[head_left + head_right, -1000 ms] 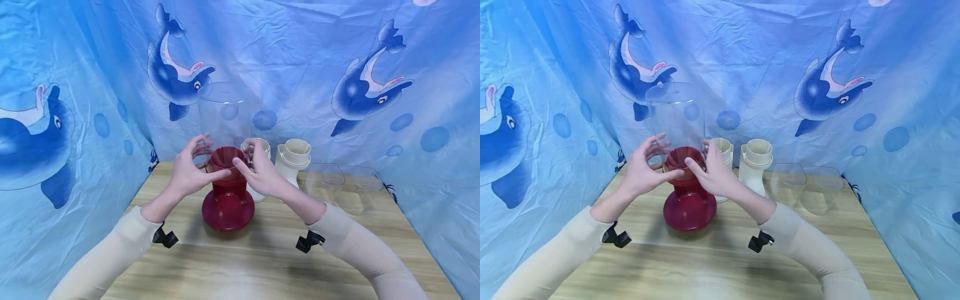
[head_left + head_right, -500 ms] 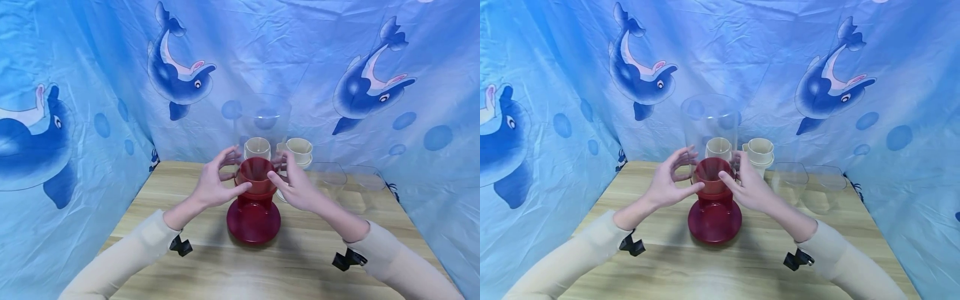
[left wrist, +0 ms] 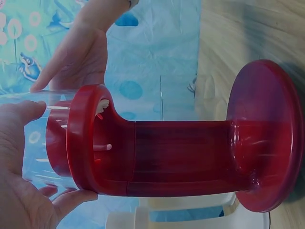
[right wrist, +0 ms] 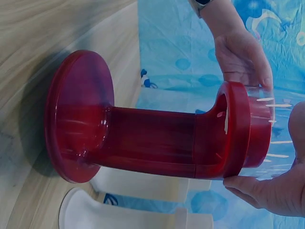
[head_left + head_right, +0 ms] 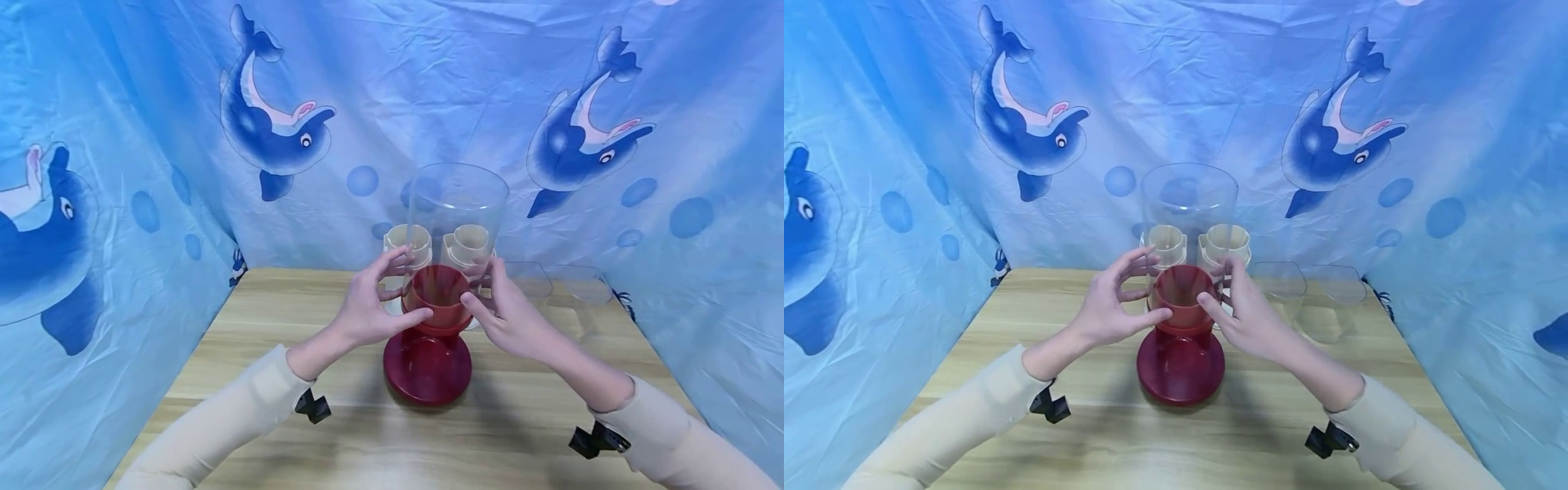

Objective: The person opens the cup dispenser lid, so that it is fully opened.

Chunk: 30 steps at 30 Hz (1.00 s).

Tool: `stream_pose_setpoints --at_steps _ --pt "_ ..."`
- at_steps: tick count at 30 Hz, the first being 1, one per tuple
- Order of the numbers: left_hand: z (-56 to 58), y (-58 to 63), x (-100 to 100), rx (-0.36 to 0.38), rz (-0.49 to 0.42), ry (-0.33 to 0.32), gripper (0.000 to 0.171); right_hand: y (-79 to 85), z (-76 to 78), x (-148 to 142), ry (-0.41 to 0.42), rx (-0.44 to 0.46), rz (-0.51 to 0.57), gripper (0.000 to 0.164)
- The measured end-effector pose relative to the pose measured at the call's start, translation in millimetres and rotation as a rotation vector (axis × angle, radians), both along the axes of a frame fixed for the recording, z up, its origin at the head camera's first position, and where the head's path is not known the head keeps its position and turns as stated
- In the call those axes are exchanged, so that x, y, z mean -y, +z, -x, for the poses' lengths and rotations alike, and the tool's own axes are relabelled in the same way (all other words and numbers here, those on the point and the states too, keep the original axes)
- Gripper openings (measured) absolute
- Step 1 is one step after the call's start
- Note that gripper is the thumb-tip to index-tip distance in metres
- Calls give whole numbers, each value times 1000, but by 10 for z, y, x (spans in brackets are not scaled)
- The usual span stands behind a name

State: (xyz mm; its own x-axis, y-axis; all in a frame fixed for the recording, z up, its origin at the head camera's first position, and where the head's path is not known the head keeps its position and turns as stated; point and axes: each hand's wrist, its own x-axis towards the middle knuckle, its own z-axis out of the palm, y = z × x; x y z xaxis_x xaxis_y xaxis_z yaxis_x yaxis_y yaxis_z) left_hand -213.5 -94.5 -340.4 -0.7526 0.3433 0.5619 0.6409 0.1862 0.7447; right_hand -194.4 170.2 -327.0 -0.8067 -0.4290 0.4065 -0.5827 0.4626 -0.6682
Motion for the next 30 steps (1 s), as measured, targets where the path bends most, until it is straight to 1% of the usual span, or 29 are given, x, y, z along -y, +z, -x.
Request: stream_pose_setpoints --at_steps 4,9,20,26,30 --pt "-11 -18 -31 -18 -2 -4 92 -18 -25 -39 4 -9 -2 40" --pt "-30 -77 -72 -25 0 -12 91 -70 -63 -88 17 -1 0 41" --pt "-45 -201 -94 -12 -10 -36 92 -209 -82 -125 38 -28 5 41" --pt "-39 -235 -99 -5 -14 -49 93 -240 -96 -138 40 -29 8 41" --pt "-44 -265 -99 3 -9 -43 94 -260 -112 -139 49 -23 13 42"
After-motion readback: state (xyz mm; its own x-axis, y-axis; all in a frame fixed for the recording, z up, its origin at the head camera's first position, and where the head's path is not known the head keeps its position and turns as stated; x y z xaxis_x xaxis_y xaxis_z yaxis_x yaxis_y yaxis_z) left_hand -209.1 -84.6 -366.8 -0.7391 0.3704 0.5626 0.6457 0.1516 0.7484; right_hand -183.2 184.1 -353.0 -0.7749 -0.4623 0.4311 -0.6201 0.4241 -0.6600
